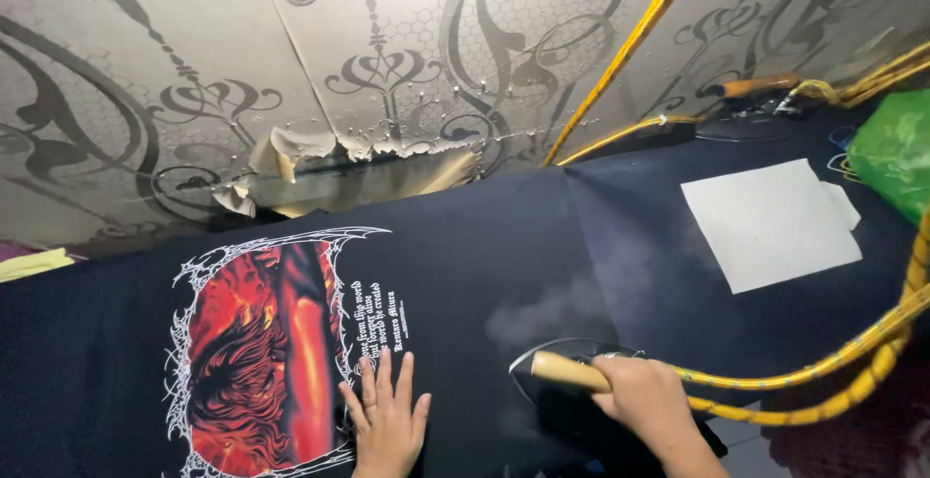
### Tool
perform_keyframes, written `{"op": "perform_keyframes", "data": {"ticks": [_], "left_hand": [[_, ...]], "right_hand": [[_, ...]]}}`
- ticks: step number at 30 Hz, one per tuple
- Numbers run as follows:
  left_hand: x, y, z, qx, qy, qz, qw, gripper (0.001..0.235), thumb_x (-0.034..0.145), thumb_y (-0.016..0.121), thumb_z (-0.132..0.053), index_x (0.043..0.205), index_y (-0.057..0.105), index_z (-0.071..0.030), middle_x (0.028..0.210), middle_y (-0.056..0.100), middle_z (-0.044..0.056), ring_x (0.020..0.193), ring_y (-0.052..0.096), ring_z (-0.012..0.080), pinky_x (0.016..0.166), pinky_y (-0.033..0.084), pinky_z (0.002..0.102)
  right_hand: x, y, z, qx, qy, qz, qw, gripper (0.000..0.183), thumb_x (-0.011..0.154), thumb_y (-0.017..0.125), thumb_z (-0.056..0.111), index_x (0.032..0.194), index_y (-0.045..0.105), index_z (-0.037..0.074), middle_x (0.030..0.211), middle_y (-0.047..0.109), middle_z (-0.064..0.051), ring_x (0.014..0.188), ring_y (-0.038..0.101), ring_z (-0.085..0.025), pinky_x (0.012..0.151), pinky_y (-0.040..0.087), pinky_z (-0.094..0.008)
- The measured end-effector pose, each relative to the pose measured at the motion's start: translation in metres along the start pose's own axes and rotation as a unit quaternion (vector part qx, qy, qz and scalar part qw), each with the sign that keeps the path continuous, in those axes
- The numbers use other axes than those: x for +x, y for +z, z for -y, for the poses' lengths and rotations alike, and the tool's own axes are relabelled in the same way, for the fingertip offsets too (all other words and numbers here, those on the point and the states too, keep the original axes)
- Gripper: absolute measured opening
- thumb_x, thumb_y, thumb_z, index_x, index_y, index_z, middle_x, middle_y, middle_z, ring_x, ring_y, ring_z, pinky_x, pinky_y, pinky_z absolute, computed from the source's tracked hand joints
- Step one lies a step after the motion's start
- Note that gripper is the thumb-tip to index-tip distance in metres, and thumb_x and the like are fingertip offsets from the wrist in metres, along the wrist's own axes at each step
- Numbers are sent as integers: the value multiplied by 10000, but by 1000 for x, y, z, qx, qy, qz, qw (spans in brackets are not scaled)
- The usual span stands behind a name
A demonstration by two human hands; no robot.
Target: The person irons a black t-shirt with a graphic print on an ironing board. They smooth the fabric with their hands, use a steam iron to press the garment, and place a white sheet of paper over the print to protect it while ironing. The person folds the shirt and continues to press the fabric.
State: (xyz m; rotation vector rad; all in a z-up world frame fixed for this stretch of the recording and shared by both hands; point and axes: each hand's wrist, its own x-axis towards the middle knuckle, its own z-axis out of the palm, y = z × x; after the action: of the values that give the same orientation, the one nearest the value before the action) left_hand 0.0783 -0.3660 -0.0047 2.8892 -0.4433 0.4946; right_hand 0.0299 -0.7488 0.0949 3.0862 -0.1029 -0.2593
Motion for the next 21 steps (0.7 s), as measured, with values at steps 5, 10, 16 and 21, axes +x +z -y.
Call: {"op": "perform_keyframes", "data": {"ticks": [5,10,16,21], "left_hand": [[23,4,-45,-7,64,-38,997,741,981,402,-555,1618,308,-187,1694,261,159,1611,128,387,1263,77,662],[3,19,-57,34,117,-26,992,775,975,345,-602,1635,239,-211,1732,182,127,1637,98,348,1226,176,661],[30,26,-93,-22,137,-19,990,734,988,376,-573,1620,288,-210,1708,242,129,1621,138,367,1237,128,684],[65,36,-148,-77,205,-32,975,746,982,425,-567,1616,313,-190,1701,255,143,1606,159,373,1247,110,655]], "right_hand": [[57,-49,-19,28,268,-13,963,383,838,558,669,921,636,303,820,739,12,853,735,-345,720,559,-494],[112,-70,-80,81,207,56,973,730,764,732,652,1337,528,248,1252,682,-45,1180,650,-334,970,480,-511],[135,-16,-96,-129,126,-314,932,521,717,763,718,943,649,262,834,623,1,800,610,-270,647,465,-415],[57,-60,-99,14,45,-589,807,174,953,683,206,1057,649,71,1018,627,-106,902,597,-318,827,475,-473]]}}
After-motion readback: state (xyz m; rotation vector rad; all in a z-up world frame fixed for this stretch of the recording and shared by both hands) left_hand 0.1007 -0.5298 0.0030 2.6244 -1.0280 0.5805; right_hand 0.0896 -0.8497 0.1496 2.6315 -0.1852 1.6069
